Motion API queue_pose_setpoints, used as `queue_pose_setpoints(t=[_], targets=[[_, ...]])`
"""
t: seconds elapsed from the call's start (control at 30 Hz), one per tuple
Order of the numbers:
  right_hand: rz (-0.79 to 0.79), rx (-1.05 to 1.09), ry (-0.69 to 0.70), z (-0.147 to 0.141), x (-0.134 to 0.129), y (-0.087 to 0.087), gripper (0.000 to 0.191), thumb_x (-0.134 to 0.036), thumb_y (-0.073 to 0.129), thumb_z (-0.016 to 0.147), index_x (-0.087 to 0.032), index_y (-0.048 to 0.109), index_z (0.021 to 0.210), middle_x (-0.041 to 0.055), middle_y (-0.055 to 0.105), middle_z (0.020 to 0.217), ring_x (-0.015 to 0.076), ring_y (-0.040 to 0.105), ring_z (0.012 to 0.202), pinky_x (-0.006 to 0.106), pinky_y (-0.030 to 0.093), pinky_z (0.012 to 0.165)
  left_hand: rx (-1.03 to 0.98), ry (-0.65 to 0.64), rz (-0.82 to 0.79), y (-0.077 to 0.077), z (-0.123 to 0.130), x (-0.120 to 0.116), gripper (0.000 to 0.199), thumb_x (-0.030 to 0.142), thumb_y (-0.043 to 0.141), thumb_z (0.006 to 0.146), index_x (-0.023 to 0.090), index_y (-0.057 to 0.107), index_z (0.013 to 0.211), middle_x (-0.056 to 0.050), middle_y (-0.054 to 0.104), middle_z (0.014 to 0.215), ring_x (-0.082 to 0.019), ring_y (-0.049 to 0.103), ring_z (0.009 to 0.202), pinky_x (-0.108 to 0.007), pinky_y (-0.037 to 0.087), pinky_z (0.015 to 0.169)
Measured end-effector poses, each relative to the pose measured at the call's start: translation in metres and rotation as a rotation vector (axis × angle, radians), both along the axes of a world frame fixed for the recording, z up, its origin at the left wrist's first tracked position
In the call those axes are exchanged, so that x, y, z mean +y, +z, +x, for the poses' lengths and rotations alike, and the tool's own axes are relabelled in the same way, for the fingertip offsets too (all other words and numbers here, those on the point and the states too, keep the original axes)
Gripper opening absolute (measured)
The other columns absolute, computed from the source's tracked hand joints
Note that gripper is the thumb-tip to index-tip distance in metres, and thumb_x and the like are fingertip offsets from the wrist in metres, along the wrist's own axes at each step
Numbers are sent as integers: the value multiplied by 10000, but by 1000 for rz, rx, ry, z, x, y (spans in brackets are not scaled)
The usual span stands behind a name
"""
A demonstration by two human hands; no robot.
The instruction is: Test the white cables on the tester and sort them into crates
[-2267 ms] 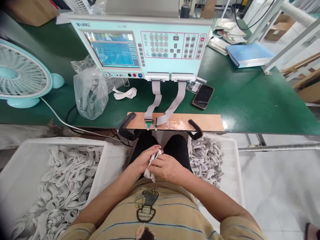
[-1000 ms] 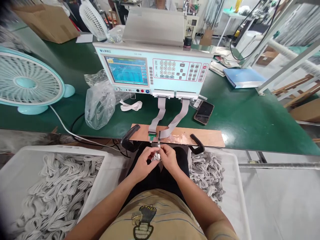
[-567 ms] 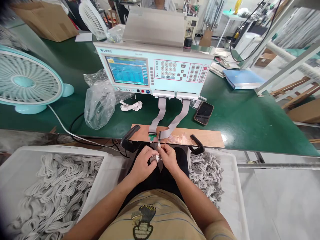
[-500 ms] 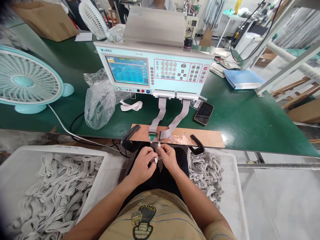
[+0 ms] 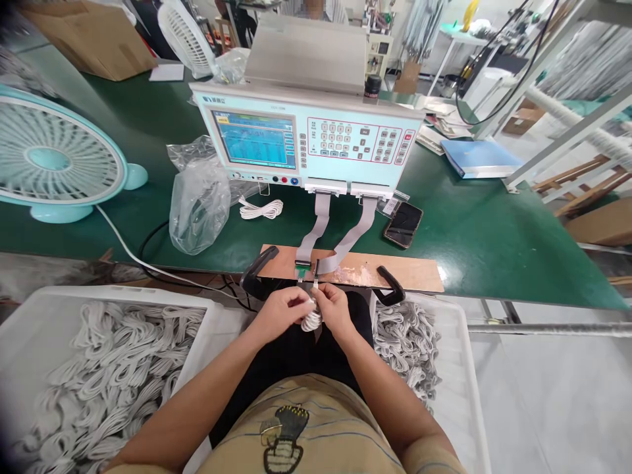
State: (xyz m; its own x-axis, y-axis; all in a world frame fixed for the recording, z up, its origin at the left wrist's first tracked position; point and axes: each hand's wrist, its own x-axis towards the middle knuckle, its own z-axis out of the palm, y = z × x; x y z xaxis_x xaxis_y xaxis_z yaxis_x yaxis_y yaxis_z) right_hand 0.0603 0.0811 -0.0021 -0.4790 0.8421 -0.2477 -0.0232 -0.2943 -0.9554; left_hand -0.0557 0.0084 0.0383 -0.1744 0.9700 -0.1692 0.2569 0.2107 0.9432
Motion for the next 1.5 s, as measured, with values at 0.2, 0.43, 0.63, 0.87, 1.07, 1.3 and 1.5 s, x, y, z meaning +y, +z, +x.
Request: queue_pose_setpoints(t=[0.2, 0.43, 0.63, 0.87, 1.07, 1.3, 1.5], targets=[[-212, 104, -52, -5, 0, -2, 267, -398, 721, 608, -157, 609, 630, -17, 562, 529, 102, 454, 452, 240, 357, 467, -526, 277, -73, -37, 1, 3, 308, 448, 548, 749, 144, 544, 702, 11, 536, 588, -105, 515, 473, -222, 438, 431], [-219, 125, -47, -6, 0, -1, 225, -369, 717, 627, -160, 638, 652, -13, 568, 542, 103, 459, 480, 238, 363, 492, -318, 287, 146, -51, -1, 6, 283, 379, 529, 784, 145, 585, 635, -7, 553, 704, -118, 513, 661, -210, 410, 583], [-172, 109, -33, -5, 2, -5, 200, -357, 703, 657, -164, 648, 660, -26, 546, 542, 88, 427, 489, 229, 341, 515, -321, 329, 183, -57, 0, 12, 279, 347, 542, 779, 140, 570, 594, 19, 480, 599, -98, 427, 575, -216, 341, 557], [-102, 88, -21, -4, 4, -5, 158, -323, 685, 670, -171, 654, 641, -29, 541, 547, 83, 404, 505, 225, 317, 526, -484, 431, 169, -63, 6, 12, 257, 374, 567, 763, 140, 605, 663, 18, 507, 602, -103, 449, 581, -220, 340, 570], [-98, 63, -21, -5, 4, 0, 182, -344, 683, 651, -171, 638, 619, -39, 509, 515, 85, 374, 481, 234, 302, 510, -427, 409, 206, -61, 4, 12, 291, 362, 567, 772, 136, 561, 589, 24, 467, 594, -85, 396, 568, -213, 323, 563], [-95, 57, -20, -4, 3, -1, 205, -365, 682, 663, -170, 639, 621, -36, 494, 497, 90, 381, 481, 233, 303, 503, -480, 446, 199, -57, 9, 12, 288, 375, 572, 766, 136, 564, 606, 25, 464, 587, -85, 406, 559, -210, 330, 550], [-90, 51, -24, -4, 6, -7, 224, -391, 684, 659, -168, 661, 672, -11, 568, 573, 102, 432, 503, 240, 345, 521, -499, 481, 151, -65, 13, 17, 320, 443, 560, 754, 134, 623, 702, 8, 538, 594, -104, 455, 557, -222, 356, 546]])
